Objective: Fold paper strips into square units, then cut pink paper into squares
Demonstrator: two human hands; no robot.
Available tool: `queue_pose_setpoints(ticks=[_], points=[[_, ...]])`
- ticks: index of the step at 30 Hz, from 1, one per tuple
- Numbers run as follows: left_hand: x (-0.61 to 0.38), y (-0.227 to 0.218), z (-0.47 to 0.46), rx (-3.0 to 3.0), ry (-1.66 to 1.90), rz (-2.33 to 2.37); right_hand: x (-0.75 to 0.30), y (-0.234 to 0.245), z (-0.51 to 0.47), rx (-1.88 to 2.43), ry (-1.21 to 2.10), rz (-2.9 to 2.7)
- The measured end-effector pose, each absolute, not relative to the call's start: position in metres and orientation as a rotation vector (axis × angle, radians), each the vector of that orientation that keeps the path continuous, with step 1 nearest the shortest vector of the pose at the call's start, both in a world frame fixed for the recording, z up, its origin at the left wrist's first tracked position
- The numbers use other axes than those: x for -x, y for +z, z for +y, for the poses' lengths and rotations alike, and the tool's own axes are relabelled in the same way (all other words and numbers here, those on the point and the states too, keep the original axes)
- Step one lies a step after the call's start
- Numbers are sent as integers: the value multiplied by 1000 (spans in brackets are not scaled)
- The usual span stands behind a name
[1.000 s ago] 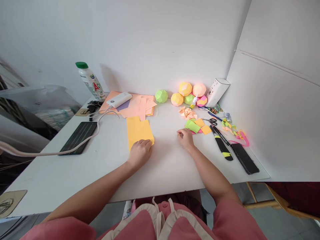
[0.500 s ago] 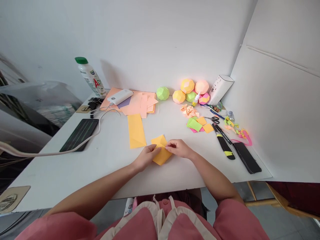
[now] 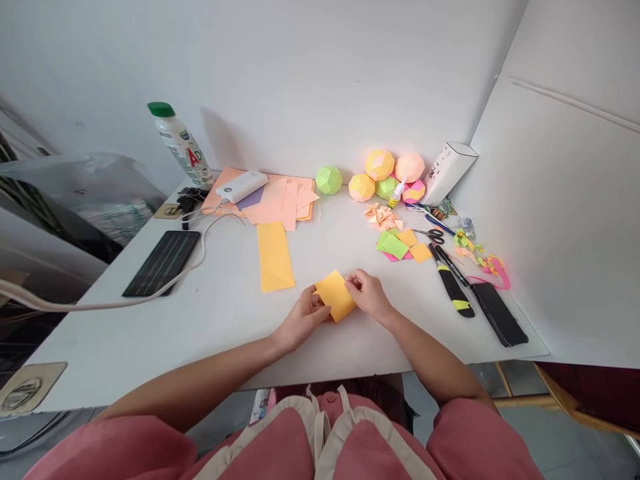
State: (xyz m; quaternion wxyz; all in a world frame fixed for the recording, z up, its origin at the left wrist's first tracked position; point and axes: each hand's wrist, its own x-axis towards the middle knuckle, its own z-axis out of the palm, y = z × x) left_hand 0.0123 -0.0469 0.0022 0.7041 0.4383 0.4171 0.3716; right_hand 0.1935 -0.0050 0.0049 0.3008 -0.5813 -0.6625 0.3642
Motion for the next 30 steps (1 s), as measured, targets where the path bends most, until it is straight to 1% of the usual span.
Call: queue_pose_setpoints(ticks=[3, 6, 9, 11, 15, 20, 26, 30], points=[[-7, 0, -48, -1354, 854, 1230, -189, -1, -9, 1480, 723, -1916], [1, -1, -45, -1953, 789, 1533, -187, -6, -10, 1454, 551, -2051], [5, -3, -44, -2341, 519, 1586, -185, -8, -11, 1450, 522, -2107], [2, -5, -47, -2479, 449, 1570, -184, -7, -13, 1468, 472, -2164], [-6, -7, -55, -2659, 489, 1558, -182, -4, -15, 1558, 351, -2284], [-11, -5, -59, -2810, 418, 1476, -179, -4, -16, 1647, 269, -2395], [-7, -6, -62, -2837, 511, 1271, -179, -8, -17, 1632, 168, -2478], [-5, -7, -64, -2788, 560, 1220, -181, -8, -20, 1577, 107, -2517]])
